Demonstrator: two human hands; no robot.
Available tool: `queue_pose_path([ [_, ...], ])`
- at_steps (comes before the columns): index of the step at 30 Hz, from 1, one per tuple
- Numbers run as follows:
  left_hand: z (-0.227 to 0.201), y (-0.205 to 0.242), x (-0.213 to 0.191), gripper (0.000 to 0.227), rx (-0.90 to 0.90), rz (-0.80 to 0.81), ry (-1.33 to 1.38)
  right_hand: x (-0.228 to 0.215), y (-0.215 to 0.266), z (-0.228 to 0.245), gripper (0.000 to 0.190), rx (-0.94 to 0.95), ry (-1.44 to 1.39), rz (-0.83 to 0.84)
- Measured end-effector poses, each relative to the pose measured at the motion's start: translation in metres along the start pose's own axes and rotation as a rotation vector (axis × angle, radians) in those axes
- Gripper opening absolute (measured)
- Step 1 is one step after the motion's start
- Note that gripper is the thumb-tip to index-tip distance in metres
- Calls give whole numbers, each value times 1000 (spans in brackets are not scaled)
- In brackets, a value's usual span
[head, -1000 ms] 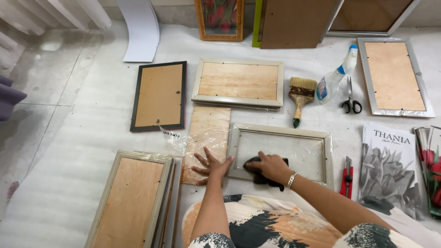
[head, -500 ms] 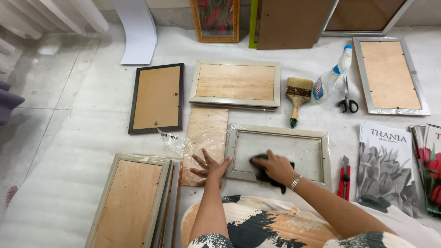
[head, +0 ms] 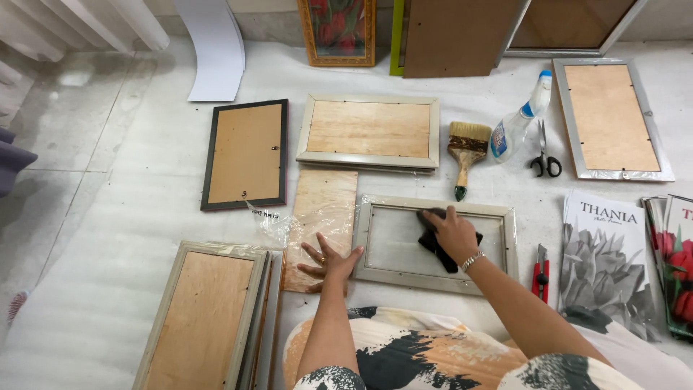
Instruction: Clean the glass of a picture frame and assemble the frame components.
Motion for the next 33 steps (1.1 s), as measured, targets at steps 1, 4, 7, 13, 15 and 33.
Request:
queue_pose_path([
  [1, 0, -4, 0, 125, 2, -3, 2, -7, 12, 5, 55, -1, 1, -4],
  [4, 5, -11, 4, 123, -6, -9, -5, -14, 58, 24, 62, -162, 99, 84],
  [7, 4, -13, 3, 125, -15, -10, -12, -9, 91, 30, 58, -330, 95, 190],
  [13, 3, -9, 2, 123, -19, -10, -10, -20, 43, -23, 48, -154, 136, 139],
  [15, 0, -1, -1, 124, -19, 4, -4, 4, 14, -55, 61, 36, 154, 94],
  [33, 0, -4, 0, 125, -28, -4, -5, -18, 52, -68, 55, 51, 0, 309],
])
Point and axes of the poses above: each hand's wrist, its own y-axis away from the middle knuckle, its own x-axis out of the palm, z = x × y, the point moved 4 cm from there along -y, towards the middle knuckle, and after that the axes turned 11 degrees about z, right-handed, at the moved point
